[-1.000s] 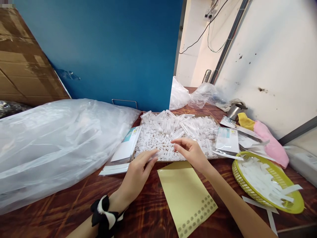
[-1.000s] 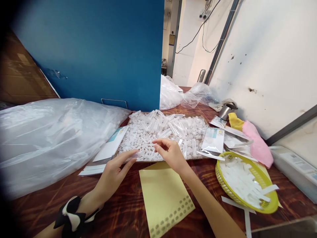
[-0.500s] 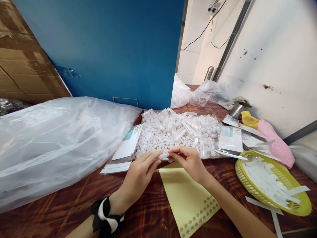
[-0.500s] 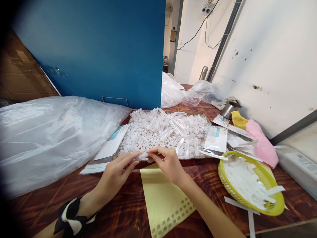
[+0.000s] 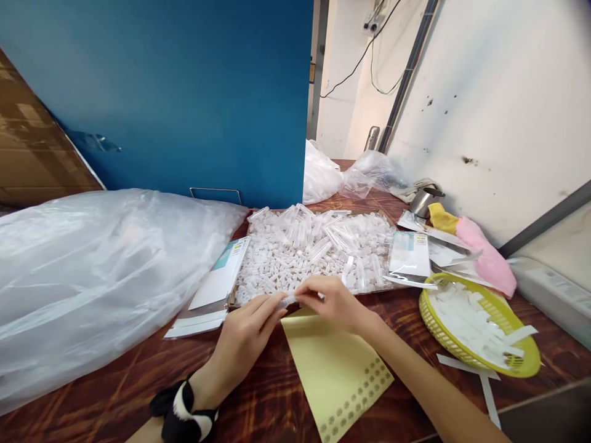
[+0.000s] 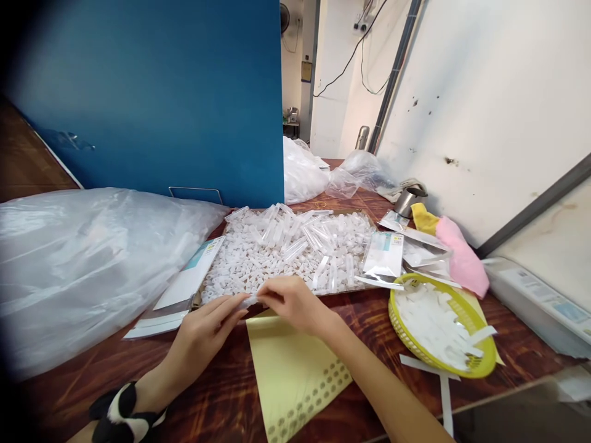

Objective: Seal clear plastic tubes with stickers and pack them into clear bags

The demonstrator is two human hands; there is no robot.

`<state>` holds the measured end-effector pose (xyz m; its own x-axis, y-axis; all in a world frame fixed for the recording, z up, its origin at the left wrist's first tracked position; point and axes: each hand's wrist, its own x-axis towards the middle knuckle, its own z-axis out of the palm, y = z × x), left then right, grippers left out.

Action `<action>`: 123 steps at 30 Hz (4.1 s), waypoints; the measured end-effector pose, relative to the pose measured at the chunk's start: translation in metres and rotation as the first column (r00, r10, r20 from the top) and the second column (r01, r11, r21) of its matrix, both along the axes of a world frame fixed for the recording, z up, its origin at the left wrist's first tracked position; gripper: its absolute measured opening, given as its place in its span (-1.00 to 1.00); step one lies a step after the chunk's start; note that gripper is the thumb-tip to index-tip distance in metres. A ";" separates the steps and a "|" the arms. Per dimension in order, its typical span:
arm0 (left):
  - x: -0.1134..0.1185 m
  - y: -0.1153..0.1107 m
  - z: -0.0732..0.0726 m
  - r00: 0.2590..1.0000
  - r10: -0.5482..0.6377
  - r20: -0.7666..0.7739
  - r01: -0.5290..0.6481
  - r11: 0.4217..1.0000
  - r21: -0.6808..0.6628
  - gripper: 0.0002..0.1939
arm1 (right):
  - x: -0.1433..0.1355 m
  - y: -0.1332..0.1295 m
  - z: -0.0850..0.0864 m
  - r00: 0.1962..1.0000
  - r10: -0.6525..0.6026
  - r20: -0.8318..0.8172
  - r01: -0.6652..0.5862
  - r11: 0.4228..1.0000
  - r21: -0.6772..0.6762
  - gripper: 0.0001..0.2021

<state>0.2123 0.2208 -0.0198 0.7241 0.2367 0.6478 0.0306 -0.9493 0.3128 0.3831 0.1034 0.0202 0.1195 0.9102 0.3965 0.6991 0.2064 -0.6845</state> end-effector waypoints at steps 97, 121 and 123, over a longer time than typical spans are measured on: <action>0.000 0.020 0.036 0.972 -0.106 -0.209 0.169 0.934 0.314 -0.82 | -0.013 0.000 0.000 0.999 -0.030 -0.045 0.023 0.989 -0.143 -0.67; 0.006 0.007 0.026 0.990 0.112 -0.088 -0.104 0.991 0.086 -0.81 | 0.062 0.033 -0.007 0.543 -0.183 0.820 0.320 0.947 0.000 -0.84; 0.006 0.007 0.026 0.992 0.103 -0.077 -0.099 0.993 0.061 -0.81 | 0.058 0.031 -0.004 0.558 -0.182 0.810 0.305 0.952 0.004 -0.86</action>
<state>0.2184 0.2280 0.0063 0.7481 0.2756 0.6036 0.1497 -0.9563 0.2511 0.4412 0.1349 0.0164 0.0386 0.9421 0.3332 0.9814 -0.0985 0.1649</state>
